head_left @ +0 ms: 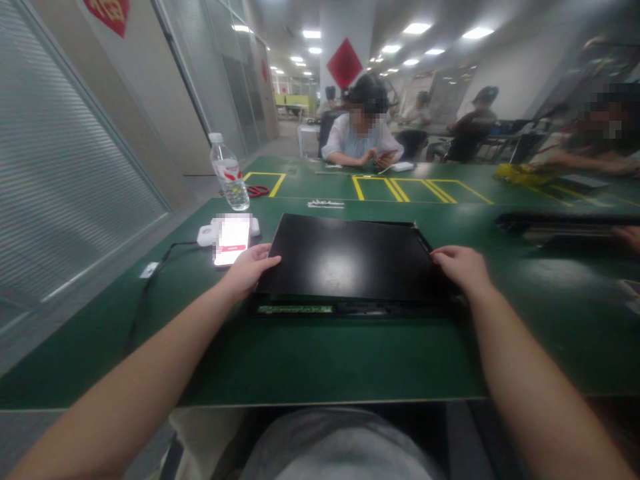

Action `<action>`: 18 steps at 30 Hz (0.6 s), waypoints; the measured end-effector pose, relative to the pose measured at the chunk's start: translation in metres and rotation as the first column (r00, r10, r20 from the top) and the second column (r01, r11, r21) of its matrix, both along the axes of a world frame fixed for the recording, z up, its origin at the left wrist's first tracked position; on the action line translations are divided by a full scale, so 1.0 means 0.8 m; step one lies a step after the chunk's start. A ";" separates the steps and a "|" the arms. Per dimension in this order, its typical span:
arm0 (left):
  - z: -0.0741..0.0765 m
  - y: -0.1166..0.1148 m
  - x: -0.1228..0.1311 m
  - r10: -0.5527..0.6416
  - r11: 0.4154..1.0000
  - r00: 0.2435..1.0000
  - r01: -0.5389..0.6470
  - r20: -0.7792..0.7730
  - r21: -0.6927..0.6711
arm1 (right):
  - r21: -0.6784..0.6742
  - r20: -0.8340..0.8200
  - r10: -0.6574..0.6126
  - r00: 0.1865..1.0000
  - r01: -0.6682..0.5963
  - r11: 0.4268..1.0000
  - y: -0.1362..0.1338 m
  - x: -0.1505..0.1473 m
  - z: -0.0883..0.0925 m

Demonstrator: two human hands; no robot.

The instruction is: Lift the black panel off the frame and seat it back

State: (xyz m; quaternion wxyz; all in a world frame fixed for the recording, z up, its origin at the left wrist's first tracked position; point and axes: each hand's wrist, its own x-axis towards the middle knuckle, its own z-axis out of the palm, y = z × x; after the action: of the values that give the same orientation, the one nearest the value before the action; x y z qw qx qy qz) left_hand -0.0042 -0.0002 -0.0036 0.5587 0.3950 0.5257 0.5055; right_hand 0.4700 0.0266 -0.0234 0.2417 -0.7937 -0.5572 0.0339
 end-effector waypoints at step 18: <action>0.001 -0.001 0.003 0.020 1.000 1.000 -0.020 -0.007 -0.006 | 0.014 -0.014 0.004 1.000 -0.004 1.000 0.000 0.001 -0.002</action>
State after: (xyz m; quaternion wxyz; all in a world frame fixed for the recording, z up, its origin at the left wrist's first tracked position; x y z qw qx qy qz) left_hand -0.0020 -0.0011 -0.0032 0.5530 0.3898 0.5332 0.5079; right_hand 0.4709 0.0269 -0.0252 0.2509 -0.7906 -0.5574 0.0360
